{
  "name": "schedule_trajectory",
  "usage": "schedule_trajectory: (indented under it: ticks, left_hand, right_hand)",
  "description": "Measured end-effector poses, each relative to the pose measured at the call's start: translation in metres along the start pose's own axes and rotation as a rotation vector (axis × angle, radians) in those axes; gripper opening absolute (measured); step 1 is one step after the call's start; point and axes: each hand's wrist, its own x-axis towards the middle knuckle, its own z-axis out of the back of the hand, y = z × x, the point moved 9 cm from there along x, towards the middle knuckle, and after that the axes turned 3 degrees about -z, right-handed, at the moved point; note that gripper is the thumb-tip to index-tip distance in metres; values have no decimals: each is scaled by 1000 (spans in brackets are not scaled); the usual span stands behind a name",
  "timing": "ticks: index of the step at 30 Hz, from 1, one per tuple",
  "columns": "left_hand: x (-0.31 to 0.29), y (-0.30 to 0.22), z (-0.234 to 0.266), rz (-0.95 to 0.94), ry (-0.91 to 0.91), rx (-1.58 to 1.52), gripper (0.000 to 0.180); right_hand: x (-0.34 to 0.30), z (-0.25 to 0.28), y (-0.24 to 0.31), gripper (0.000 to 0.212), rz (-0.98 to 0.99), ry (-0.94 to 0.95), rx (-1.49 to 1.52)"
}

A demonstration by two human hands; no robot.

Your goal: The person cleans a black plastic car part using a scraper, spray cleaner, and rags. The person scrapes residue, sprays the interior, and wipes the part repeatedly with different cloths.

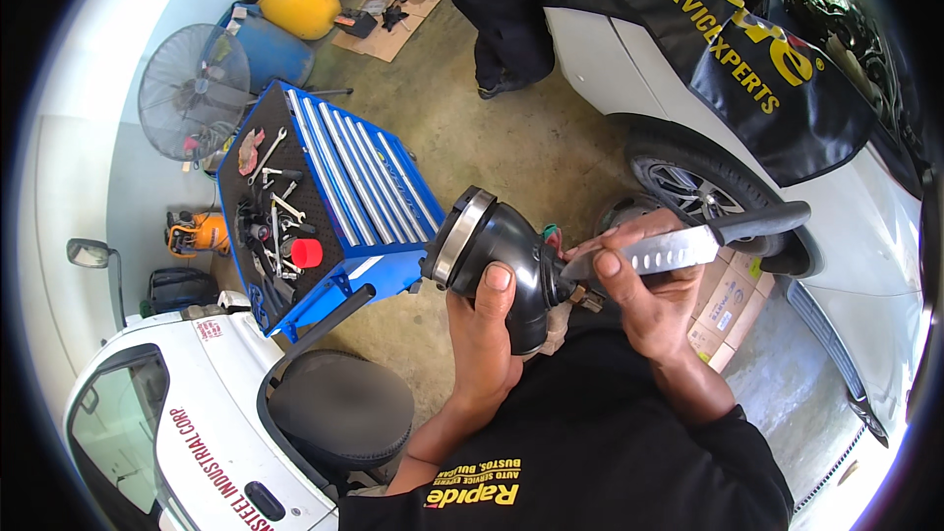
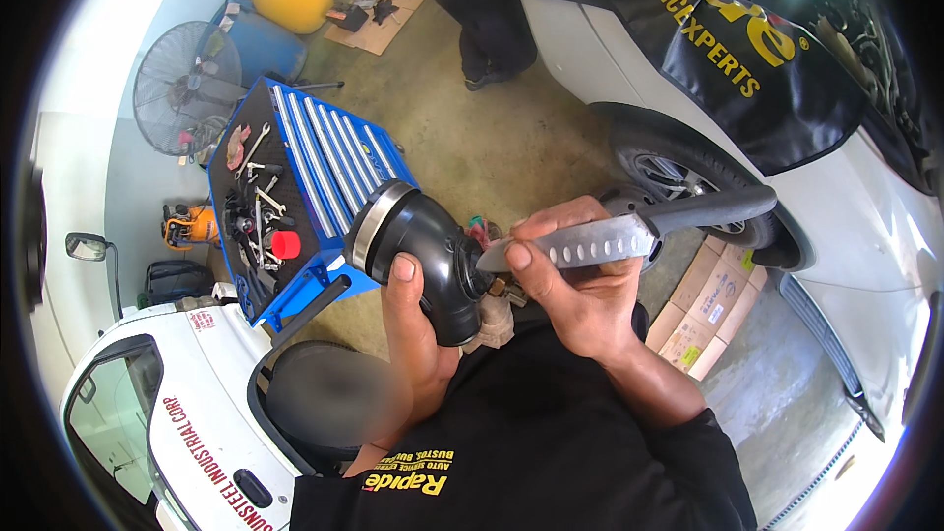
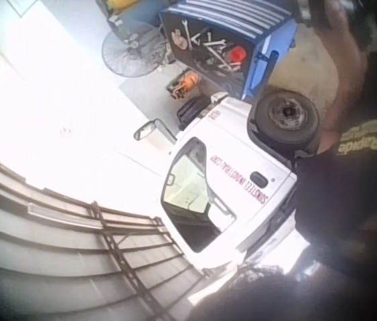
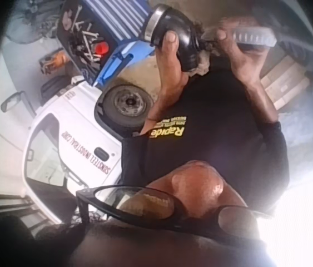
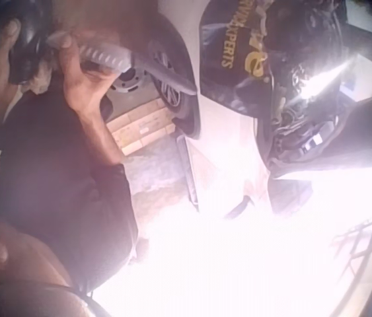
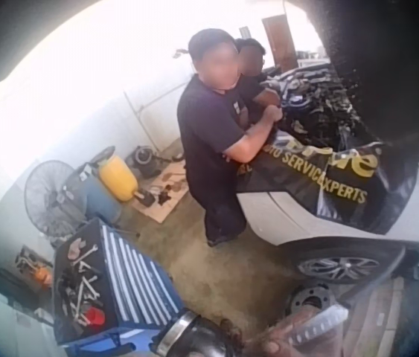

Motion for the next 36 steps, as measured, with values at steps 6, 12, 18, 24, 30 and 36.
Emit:
schedule_trajectory:
  ticks: [6,12,18,24,30,36]
  left_hand:
    - [0,2,3,0,-18,23,53]
    - [0,8,7,33,-7,14,53]
    - [0,11,6,35,-3,7,54]
    - [-3,9,4,19,-9,18,55]
    - [-5,12,7,49,-11,5,55]
    - [-5,21,19,75,42,147,68]
  right_hand:
    - [3,-4,7,17,-36,-30,-45]
    - [3,-5,6,17,-39,23,14]
    - [4,-10,18,17,144,150,-57]
    - [3,-6,20,16,19,24,-60]
    - [5,-6,22,17,148,71,-174]
    - [3,-6,15,15,-6,78,-18]
